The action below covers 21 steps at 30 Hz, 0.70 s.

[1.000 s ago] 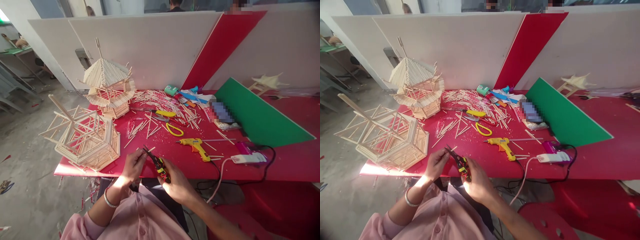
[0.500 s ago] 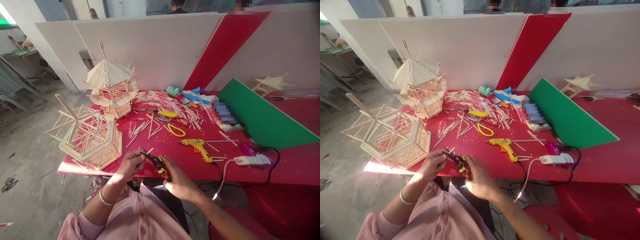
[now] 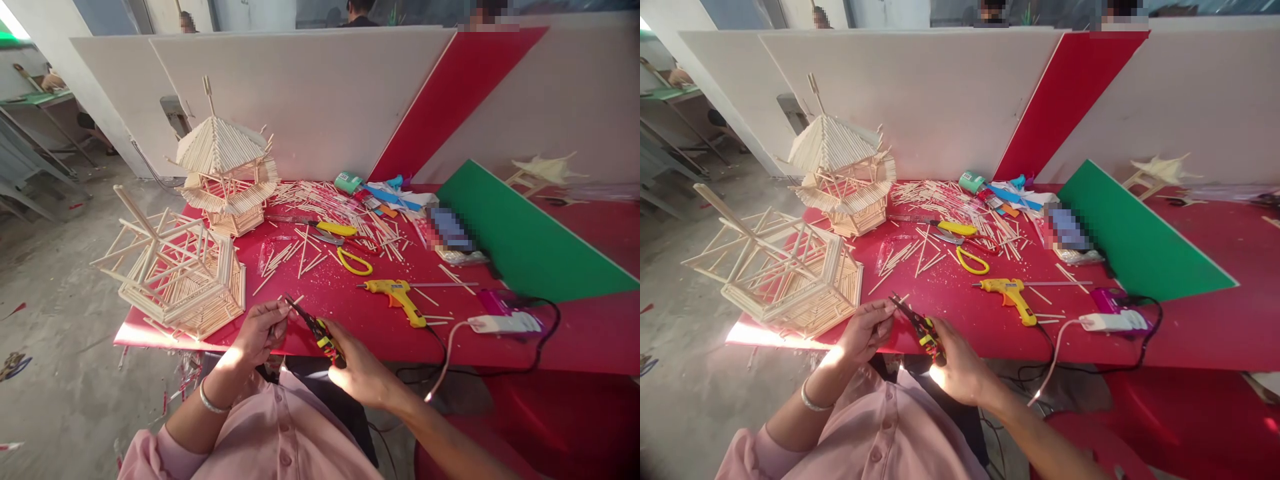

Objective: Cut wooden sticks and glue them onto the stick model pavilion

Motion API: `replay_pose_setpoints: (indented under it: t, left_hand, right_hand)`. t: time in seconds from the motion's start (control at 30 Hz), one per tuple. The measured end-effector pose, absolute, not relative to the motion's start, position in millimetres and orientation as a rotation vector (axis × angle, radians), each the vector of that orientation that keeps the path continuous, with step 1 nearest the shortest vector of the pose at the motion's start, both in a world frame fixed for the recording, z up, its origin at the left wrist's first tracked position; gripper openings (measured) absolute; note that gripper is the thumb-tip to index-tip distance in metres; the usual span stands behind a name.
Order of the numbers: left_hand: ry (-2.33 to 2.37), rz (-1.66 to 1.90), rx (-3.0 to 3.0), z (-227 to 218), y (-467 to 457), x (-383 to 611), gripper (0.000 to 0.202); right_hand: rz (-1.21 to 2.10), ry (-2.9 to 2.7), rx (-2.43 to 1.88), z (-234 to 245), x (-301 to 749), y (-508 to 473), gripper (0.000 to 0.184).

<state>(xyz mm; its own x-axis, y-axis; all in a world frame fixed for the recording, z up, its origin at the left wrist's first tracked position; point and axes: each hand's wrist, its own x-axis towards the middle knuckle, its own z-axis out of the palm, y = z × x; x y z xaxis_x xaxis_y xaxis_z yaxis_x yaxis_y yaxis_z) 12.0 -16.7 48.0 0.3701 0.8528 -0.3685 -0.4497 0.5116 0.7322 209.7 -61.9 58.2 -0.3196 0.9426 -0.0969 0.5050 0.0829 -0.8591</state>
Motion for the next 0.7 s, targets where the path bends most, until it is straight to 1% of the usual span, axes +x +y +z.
replay_pose_setpoints:
  t: [0.1, 0.2, 0.27, 0.33, 0.37, 0.4, 0.5, 0.57, 0.63, 0.7]
  left_hand:
    - [0.888, 0.915, 0.695, 44, -19, 12, 0.034]
    - [0.873, 0.978, 0.834, 39, -24, 11, 0.038]
    - [0.836, 1.032, 0.891, 37, -27, 10, 0.039]
    - [0.855, 1.073, 0.951, 38, -27, 8, 0.039]
    - [0.9, 1.082, 1.0, 38, -26, 7, 0.037]
    - [0.971, 1.089, 1.062, 37, -23, 6, 0.035]
    - [1.222, 1.118, 1.261, 31, -14, 4, 0.024]
    - [1.319, 1.155, 1.374, 24, -8, 3, 0.018]
    - [1.358, 1.187, 1.451, 18, -4, 2, 0.015]
    - [1.373, 1.217, 1.477, 14, -2, 2, 0.015]
  right_hand:
    - [1.326, -1.742, -1.454, 66, 210, -64, 0.056]
    - [1.673, -1.554, -1.433, 69, 211, -69, 0.04]
    - [1.912, -1.405, -1.388, 68, 212, -72, 0.037]
    - [1.972, -1.382, -1.395, 67, 215, -74, 0.041]
    - [1.91, -1.451, -1.425, 65, 217, -74, 0.045]
    - [1.776, -1.566, -1.479, 63, 220, -74, 0.05]
    - [1.16, -1.944, -1.801, 56, 233, -74, 0.064]
    - [0.839, -2.098, -2.053, 50, 244, -74, 0.066]
    - [0.689, -2.216, -2.2, 45, 252, -74, 0.066]
    - [0.602, -2.313, -2.238, 43, 258, -74, 0.069]
